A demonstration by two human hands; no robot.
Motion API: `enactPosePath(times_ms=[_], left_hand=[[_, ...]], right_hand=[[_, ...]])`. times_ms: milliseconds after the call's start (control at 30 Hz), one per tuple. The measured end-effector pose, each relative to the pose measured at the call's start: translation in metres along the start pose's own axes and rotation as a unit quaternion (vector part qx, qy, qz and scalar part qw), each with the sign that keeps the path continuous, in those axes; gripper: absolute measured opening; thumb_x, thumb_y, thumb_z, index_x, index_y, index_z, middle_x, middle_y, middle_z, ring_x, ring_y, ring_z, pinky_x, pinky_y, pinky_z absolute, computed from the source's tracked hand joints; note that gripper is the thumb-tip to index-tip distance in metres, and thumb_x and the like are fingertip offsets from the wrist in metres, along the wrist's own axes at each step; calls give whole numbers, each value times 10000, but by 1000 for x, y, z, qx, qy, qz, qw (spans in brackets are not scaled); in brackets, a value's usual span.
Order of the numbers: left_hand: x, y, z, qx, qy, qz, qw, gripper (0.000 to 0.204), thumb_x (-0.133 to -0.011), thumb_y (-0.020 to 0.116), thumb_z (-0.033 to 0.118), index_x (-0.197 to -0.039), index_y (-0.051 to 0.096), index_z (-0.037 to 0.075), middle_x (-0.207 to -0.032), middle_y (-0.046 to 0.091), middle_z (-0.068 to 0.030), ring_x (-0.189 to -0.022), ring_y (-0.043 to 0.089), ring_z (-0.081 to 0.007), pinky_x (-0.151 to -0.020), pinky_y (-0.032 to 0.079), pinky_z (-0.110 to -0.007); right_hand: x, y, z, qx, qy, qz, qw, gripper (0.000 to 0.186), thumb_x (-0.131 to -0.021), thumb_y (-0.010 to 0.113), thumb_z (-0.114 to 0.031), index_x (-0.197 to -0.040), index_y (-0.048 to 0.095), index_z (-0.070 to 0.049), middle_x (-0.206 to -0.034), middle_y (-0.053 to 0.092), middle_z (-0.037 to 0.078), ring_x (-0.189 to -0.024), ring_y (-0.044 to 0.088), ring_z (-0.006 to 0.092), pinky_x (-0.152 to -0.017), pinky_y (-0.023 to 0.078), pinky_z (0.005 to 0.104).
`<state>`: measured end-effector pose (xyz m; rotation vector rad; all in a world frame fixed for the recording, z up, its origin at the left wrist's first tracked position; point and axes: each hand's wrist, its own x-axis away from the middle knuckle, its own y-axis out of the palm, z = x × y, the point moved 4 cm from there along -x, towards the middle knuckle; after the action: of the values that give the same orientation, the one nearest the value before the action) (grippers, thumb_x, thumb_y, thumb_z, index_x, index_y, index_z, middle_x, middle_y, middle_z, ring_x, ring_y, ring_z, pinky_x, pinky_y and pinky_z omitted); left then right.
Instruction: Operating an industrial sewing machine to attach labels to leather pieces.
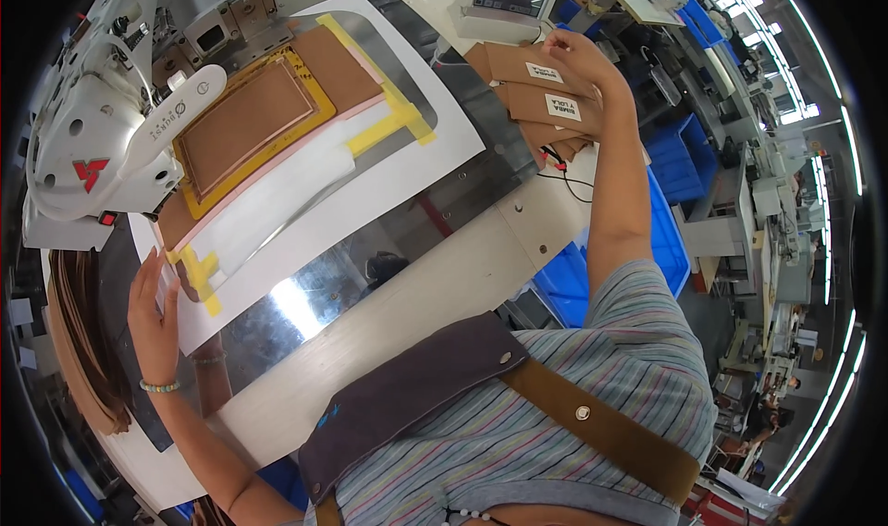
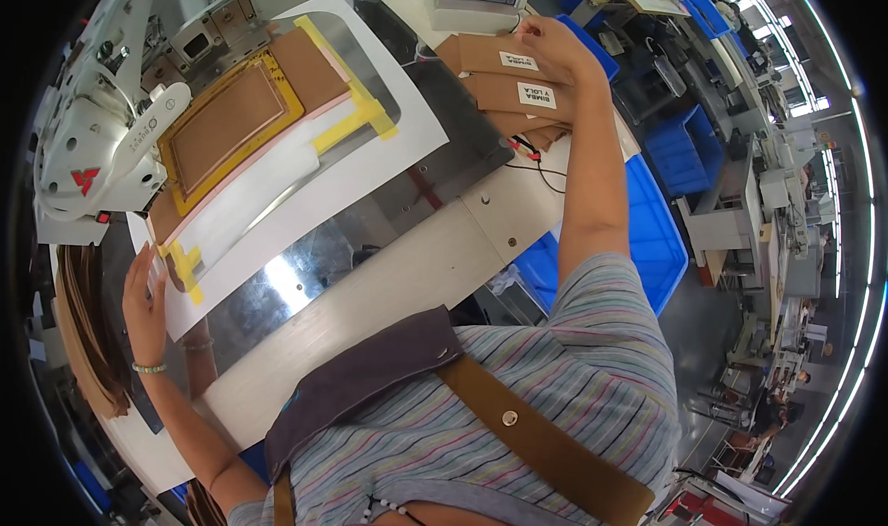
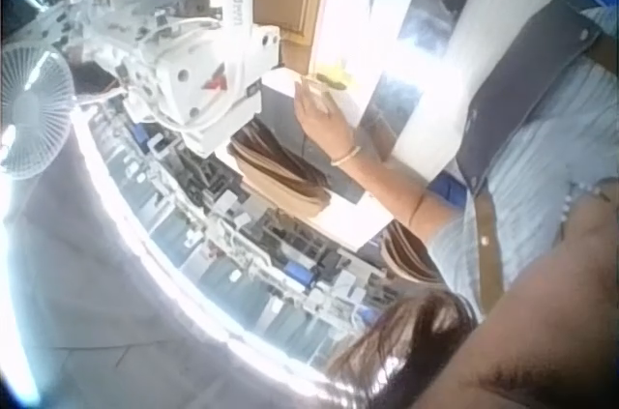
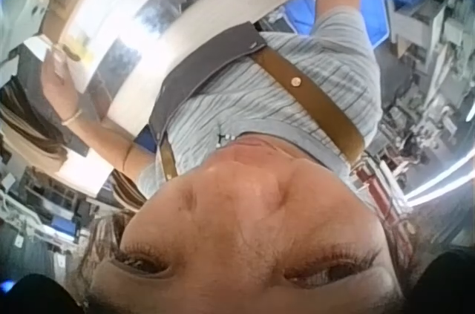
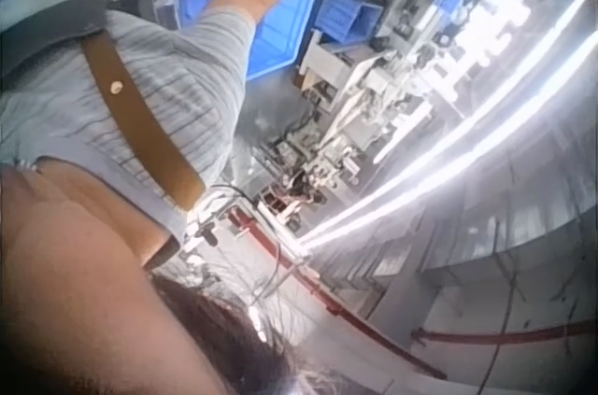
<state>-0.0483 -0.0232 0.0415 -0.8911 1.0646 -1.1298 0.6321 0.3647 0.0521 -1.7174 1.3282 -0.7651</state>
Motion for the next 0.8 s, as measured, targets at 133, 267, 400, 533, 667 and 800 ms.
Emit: enactPosePath(times_ms=[133, 267, 400, 533, 667, 800], left_hand=[[4, -21, -10, -7, -6, -3, 1000, 423, -1076, 651, 210, -1477, 638, 77, -1527, 626, -143, -1402, 593, -343, -1146, 481, -439], [14, -29, -31, 20, -23, -17, 999, 405, -1069, 662, 198, -1440, 658, 36, -1498, 643, -174, -1370, 620, -354, -1137, 486, -434], [22, -36, -44, 32, -16, -16, 999, 390, -1056, 662, 145, -1418, 664, 2, -1451, 666, -201, -1348, 634, -352, -1131, 486, -428], [-16, -16, -30, 61, 34, -3, 998, 428, -1025, 670, 108, -1448, 646, 48, -1484, 634, -186, -1340, 618, -366, -1139, 473, -422], [-52, 16, -21, 7, 97, 40, 994, 457, -1028, 652, 128, -1448, 590, -39, -1563, 552, -216, -1487, 443, -441, -1244, 369, -483], [-74, 35, -14, 2, 112, 25, 993, 401, -1058, 592, 168, -1348, 634, -106, -1440, 591, -288, -1448, 435, -499, -1219, 371, -527]], right_hand=[[-27, 7, 5, 80, 42, -112, 990, 169, -981, 718, -210, -1012, 688, -47, -906, 662, -7, -874, 602, 122, -819, 490, 301], [-39, -3, 13, 151, 5, -179, 972, 220, -1005, 747, -274, -1015, 669, -68, -924, 643, -34, -897, 582, 90, -832, 474, 280], [-42, -15, -72, -85, -190, -53, 977, 184, -1080, 664, -267, -1005, 652, -99, -921, 610, -69, -875, 553, 57, -845, 470, 262], [-41, 19, -207, -117, -268, -53, 955, 182, -1087, 625, -226, -1077, 698, -59, -935, 669, -38, -897, 592, 67, -832, 489, 265], [-43, 122, -327, -21, -371, -37, 928, 216, -1049, 661, -180, -1200, 776, -75, -1036, 795, 126, -912, 730, 291, -833, 568, 384], [-33, 197, -385, -23, -463, 48, 885, 173, -1005, 659, -207, -1082, 778, -107, -1089, 751, 86, -971, 692, 326, -922, 547, 429]])
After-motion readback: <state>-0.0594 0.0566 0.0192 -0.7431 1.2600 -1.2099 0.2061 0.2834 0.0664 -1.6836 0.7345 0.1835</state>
